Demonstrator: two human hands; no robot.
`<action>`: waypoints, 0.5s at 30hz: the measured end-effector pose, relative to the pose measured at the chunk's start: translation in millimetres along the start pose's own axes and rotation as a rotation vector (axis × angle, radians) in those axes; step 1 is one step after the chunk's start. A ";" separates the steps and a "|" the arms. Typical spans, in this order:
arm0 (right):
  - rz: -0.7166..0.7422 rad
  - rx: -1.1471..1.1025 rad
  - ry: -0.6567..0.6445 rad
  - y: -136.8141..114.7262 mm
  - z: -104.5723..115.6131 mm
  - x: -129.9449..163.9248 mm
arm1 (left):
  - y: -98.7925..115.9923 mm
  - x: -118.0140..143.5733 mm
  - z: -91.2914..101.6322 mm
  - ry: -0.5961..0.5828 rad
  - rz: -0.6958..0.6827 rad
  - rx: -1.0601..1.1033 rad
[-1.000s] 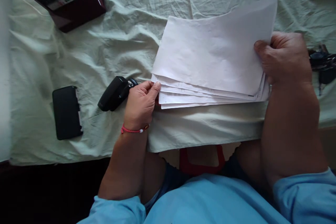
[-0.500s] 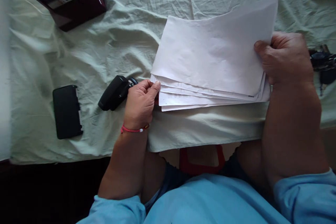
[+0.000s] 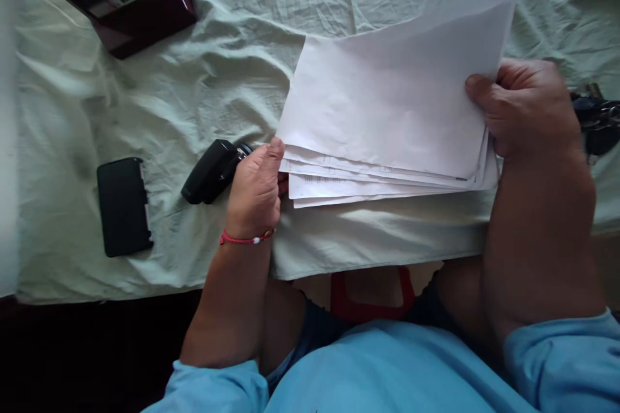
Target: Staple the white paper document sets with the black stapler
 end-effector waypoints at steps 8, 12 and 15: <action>0.015 -0.314 -0.151 0.9 4.1 -2.7 | 2.1 -1.3 1.3 -0.020 0.003 0.048; 0.112 -0.358 -0.162 -8.9 1.3 2.1 | 8.2 -2.1 6.0 0.066 -0.068 0.049; 0.290 -0.450 -0.146 -24.7 -1.3 8.8 | 20.2 -1.9 10.8 0.118 -0.260 0.060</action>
Point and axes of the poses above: each hand's wrist, its own x-axis away from the middle knuckle, its own z-axis out of the back of the hand, y = z × x, the point moved 4 cm from there along -x, towards the middle knuckle, and after that the axes turned 4 degrees about -z, right-handed, at the moved point
